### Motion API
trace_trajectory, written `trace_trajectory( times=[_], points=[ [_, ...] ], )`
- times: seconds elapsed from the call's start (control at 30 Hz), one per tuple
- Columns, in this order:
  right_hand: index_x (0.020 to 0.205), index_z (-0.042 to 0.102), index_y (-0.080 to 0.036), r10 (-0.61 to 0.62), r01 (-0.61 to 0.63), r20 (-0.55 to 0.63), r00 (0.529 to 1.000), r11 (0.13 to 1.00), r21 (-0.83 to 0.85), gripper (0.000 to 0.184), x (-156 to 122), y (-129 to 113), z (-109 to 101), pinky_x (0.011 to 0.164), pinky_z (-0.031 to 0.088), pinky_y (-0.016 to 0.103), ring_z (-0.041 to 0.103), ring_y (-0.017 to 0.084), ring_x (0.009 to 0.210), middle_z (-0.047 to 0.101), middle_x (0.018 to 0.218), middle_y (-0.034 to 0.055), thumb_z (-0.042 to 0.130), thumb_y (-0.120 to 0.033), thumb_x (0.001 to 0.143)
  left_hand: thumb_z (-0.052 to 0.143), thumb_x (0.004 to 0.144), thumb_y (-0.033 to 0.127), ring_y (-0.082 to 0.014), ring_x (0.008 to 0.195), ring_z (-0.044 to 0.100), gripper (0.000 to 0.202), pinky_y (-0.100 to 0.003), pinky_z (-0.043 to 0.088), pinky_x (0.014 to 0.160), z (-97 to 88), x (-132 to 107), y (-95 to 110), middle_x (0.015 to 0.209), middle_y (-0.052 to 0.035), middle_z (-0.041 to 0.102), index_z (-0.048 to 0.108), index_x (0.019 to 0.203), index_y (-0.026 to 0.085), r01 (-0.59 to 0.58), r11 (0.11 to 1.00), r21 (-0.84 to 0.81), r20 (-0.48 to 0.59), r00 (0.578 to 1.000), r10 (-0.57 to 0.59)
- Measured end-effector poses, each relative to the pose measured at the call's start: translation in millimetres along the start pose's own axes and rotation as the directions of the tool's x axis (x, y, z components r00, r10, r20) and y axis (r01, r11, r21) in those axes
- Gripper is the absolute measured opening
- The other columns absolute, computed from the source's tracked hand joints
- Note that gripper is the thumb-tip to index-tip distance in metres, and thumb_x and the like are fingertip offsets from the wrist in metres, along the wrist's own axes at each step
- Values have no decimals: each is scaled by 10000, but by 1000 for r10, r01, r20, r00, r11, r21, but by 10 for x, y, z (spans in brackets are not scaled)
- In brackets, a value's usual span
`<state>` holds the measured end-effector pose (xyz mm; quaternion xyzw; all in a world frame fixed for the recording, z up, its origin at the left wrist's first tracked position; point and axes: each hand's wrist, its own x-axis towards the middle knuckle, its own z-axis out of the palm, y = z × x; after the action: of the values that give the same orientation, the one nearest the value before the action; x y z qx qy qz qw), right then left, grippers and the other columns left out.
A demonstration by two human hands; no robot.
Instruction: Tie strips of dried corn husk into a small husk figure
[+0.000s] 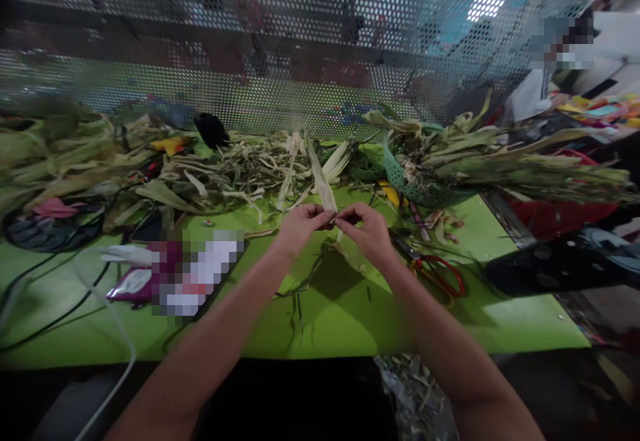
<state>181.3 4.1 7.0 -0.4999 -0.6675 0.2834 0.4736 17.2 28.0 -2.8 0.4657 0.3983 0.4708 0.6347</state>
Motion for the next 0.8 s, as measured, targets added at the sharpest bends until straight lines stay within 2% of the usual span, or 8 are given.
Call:
trace_trajectory(
  times=[0.17,0.3,0.4,0.57,0.67,0.8],
  points=[
    [769,655,-190,63,-61,-42,997,997,38,171,-8,10,1,656,478,297,592,157,681,666,736,17,730,-340,736,778,682,346,-115,656,606,245,-293,498,750,16,-11,-9,703,-33,675,691,757,130,-3,999,-37,25,1000,4],
    [741,640,-192,50,-48,-75,996,998,27,134,-11,-27,-3,644,472,294,576,150,663,652,712,10,715,-302,721,797,658,306,-126,709,617,238,-301,498,786,10,-14,-29,766,-45,700,701,785,129,-32,999,30,41,999,31],
    [724,627,-199,35,-33,-84,996,999,19,150,-9,-44,3,637,478,292,575,148,656,650,704,7,731,-307,717,766,670,244,-127,705,620,172,-308,500,797,11,-8,-36,754,-40,701,695,776,129,-29,1000,10,44,999,28],
    [852,698,-207,-62,64,-32,998,997,36,148,-3,-40,-17,686,513,308,625,164,723,688,787,23,728,-331,776,750,650,173,-101,632,595,123,-282,491,767,11,7,-27,634,2,643,639,678,127,31,997,-64,3,1000,-31],
    [849,736,-215,-159,159,10,987,984,-80,128,6,-47,-56,730,529,327,654,183,766,721,824,42,721,-334,807,775,616,164,-91,631,595,165,-278,494,779,-3,18,-31,642,8,644,627,673,122,75,986,-152,1,997,-76],
    [855,753,-221,-236,237,30,971,955,-179,131,23,-27,-86,701,531,314,663,183,742,731,808,39,728,-343,814,807,585,191,-99,659,614,209,-289,499,801,-17,19,-46,683,-7,668,638,686,118,102,978,-181,14,995,-101]
  ],
)
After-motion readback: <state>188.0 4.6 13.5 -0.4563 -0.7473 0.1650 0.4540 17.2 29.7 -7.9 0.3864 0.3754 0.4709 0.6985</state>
